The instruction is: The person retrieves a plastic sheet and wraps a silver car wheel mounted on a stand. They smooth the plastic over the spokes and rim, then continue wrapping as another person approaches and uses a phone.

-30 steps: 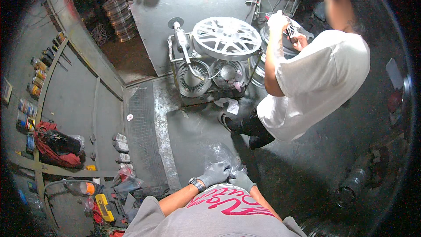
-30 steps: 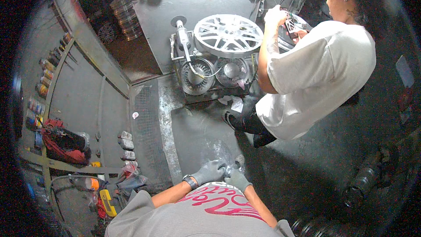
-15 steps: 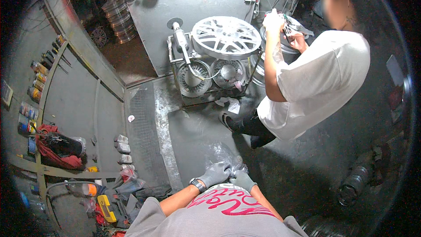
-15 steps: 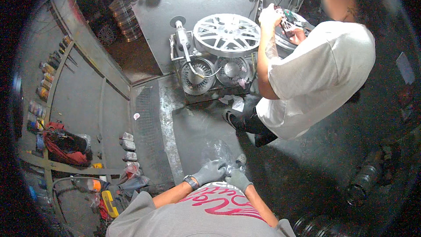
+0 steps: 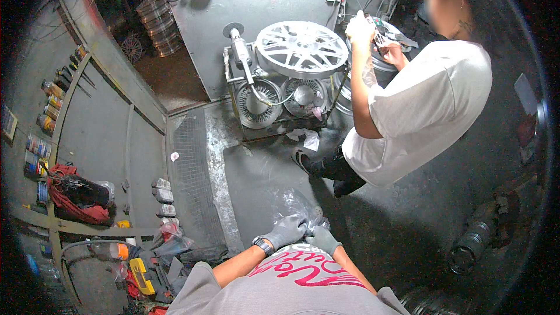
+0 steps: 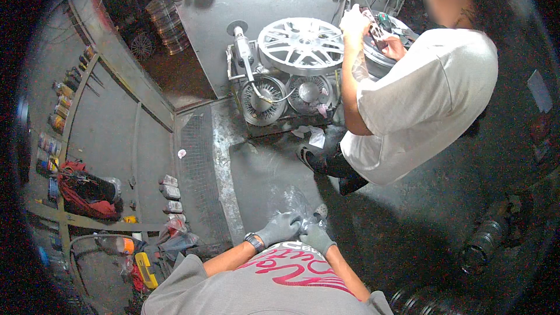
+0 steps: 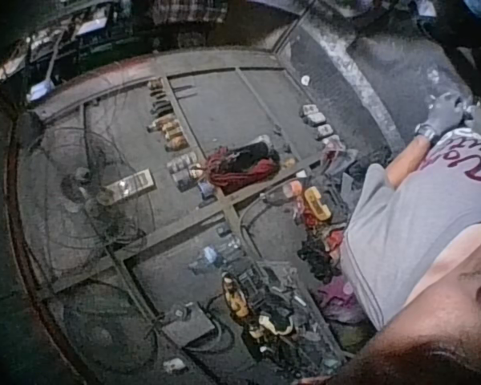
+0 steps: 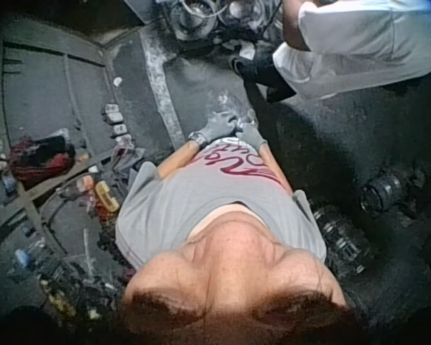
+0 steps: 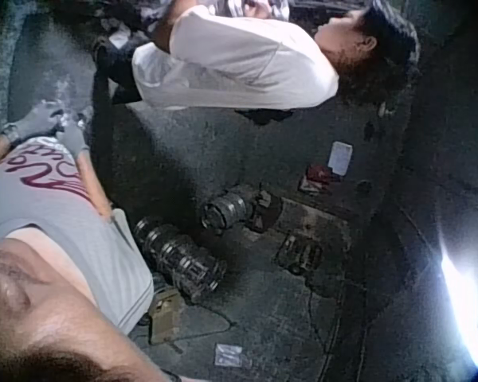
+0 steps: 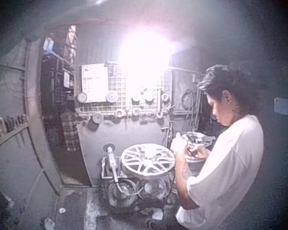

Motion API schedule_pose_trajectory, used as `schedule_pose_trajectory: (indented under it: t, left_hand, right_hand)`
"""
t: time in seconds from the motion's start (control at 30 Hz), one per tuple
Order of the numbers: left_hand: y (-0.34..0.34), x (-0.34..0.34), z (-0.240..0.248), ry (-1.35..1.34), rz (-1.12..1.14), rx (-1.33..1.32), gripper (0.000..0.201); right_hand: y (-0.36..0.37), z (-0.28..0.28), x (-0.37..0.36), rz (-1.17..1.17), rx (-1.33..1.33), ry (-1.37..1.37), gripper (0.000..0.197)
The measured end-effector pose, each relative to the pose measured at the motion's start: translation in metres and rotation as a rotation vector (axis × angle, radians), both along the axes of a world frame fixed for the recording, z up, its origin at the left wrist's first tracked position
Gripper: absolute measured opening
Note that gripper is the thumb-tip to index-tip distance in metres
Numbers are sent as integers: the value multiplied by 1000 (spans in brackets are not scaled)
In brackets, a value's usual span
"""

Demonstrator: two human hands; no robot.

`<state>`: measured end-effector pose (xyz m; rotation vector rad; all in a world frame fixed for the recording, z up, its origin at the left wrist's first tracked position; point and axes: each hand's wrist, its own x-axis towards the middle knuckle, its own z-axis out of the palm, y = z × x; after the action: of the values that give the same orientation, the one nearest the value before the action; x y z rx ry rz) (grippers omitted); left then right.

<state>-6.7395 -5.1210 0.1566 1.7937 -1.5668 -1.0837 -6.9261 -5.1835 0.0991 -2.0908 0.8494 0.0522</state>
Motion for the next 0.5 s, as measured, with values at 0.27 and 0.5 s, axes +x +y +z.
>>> schedule_pose_trajectory:
  t: [0.27,0.5]
  left_hand:
    - [3,0,1,12,14,-6,29]
    - [5,0,-2,-5,-26,-36,29]
  right_hand:
    - [2,11,3,-2,35,24,24]
    - [4,-4,-1,-2,-49,41,26]
